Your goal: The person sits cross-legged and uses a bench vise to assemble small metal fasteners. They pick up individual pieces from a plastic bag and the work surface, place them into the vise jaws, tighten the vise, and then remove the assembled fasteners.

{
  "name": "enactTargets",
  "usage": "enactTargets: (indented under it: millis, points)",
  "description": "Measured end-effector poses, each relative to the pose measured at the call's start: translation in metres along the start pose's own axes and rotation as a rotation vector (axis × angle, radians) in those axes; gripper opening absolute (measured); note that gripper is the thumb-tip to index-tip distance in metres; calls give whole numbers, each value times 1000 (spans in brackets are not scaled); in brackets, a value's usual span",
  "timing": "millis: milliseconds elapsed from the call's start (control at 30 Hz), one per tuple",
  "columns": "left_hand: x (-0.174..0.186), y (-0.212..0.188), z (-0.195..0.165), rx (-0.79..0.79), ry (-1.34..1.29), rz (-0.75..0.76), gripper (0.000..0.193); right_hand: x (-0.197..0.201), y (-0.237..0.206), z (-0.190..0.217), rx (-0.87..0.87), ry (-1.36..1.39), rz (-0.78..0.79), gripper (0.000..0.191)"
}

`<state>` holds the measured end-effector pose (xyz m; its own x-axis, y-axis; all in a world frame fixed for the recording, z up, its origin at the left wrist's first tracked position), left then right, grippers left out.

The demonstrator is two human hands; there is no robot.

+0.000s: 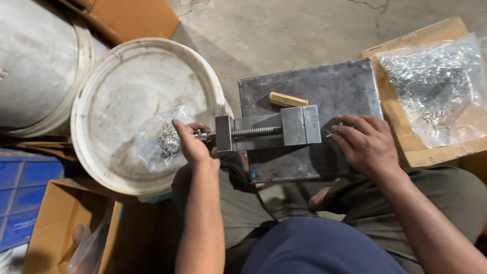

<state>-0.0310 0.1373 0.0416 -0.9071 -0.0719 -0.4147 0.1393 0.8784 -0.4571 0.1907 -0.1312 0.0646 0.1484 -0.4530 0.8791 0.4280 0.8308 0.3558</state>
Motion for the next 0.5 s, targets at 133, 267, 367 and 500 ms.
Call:
enactTargets:
  millis: [133, 267, 367, 500]
  points:
    - [-12, 6, 2, 165, -258, 89, 64, -1, -4, -1, 28, 36, -33, 14]
    - [-28, 30, -7, 286, -128, 132, 56, 0, -4, -1, 19, 52, -29, 11]
    - [-39, 38, -10, 373, 80, 349, 46, 2, -3, 0, 6, 70, -21, 10]
    - [-37, 36, -15, 275, 368, 296, 45, 3, -5, -2, -6, 102, -47, 12]
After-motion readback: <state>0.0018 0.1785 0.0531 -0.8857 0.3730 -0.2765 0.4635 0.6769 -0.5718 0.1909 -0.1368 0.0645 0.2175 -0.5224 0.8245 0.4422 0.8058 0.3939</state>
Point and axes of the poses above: each hand's wrist, its own y-axis towards the middle knuckle, its own x-axis out of the back of the hand, z = x × y, the point moved 2 cm from there along y, towards the middle knuckle, and after that the axes turned 2 degrees about y, right-handed, at the moved point
